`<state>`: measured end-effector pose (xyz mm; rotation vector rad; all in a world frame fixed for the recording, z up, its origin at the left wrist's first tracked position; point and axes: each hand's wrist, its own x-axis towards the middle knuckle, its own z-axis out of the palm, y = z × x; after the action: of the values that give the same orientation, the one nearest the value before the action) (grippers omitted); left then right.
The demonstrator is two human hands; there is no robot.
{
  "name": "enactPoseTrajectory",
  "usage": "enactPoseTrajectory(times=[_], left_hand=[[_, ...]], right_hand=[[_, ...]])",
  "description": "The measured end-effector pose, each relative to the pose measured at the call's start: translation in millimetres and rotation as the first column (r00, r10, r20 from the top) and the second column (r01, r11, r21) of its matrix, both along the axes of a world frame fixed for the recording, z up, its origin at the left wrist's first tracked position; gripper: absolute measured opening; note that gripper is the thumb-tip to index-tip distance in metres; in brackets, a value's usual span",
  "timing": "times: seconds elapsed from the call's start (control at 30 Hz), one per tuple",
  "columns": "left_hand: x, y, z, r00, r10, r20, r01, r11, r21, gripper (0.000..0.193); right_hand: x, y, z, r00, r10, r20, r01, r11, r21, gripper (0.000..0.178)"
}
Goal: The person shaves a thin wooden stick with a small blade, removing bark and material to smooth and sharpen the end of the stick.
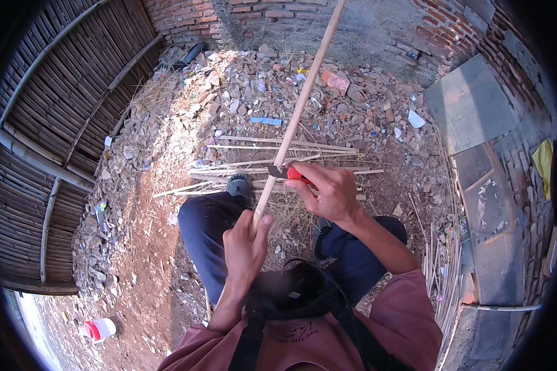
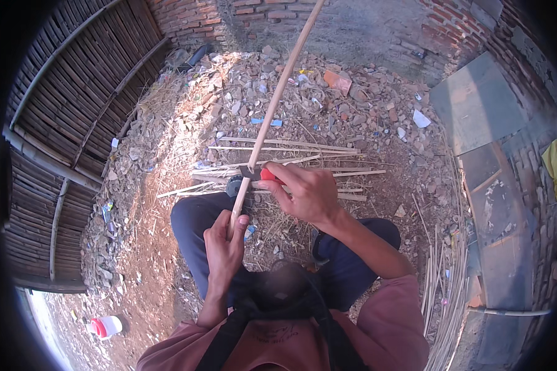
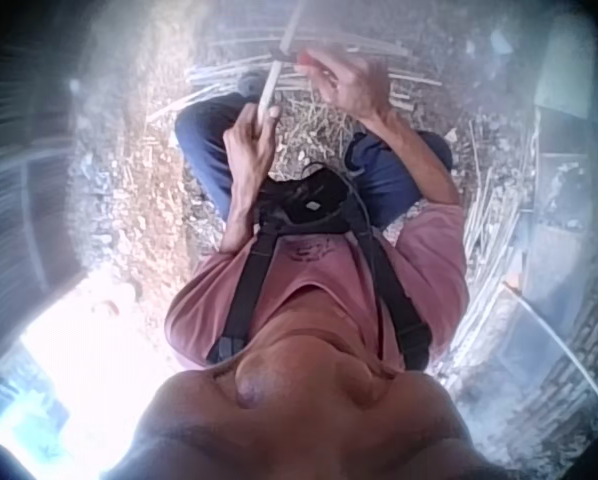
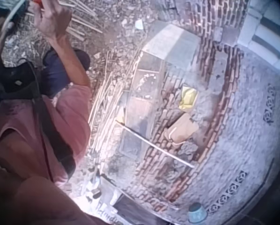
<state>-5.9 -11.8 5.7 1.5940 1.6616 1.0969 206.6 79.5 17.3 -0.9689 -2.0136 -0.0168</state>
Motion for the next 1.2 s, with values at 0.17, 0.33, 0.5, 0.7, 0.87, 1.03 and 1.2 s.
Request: enactPoseTrajectory(times=[0.17,0.33,0.5,0.7,0.87,1.03,1.2], left_hand=[[-0.2,-6.7,-9.4,1.000,-0.006,0.000,0.006,0.998,-0.058,0.044],[-9.1,-13.5,-11.0,0.998,-0.022,-0.062,0.018,0.997,-0.071,0.045],[-17.2,-42.1,-24.6,0.999,-0.043,-0.014,0.042,0.996,-0.074,0.045],[-41.0,-75.7,-27.8,0.996,-0.076,-0.053,0.065,0.980,-0.187,0.036],[-56.7,-71.7,-36.4,1.000,-0.006,-0.019,0.004,0.994,-0.112,0.044],[-47.4,-49.1,-46.1,0.992,-0.061,0.115,0.078,0.986,-0.148,0.053],[-37.0,-34.7,-47.8,0.942,-0.157,0.296,0.234,0.941,-0.245,0.053]], right_hand=[[10.6,17.5,4.6,0.993,-0.095,-0.074,0.090,0.994,-0.061,0.024],[22.3,29.5,3.5,0.982,-0.166,-0.087,0.161,0.985,-0.064,0.025],[59.9,70.7,11.0,0.921,-0.365,-0.136,0.340,0.924,-0.174,0.034],[126.7,122.8,-11.3,0.792,-0.515,-0.327,0.436,0.853,-0.286,0.043],[132.6,114.6,-13.9,0.400,-0.455,-0.796,-0.427,0.676,-0.601,0.056],[90.7,83.7,-11.8,0.648,-0.195,-0.736,-0.607,0.451,-0.654,0.057],[50.6,56.2,-3.8,0.657,-0.138,-0.741,-0.626,0.449,-0.638,0.055]])
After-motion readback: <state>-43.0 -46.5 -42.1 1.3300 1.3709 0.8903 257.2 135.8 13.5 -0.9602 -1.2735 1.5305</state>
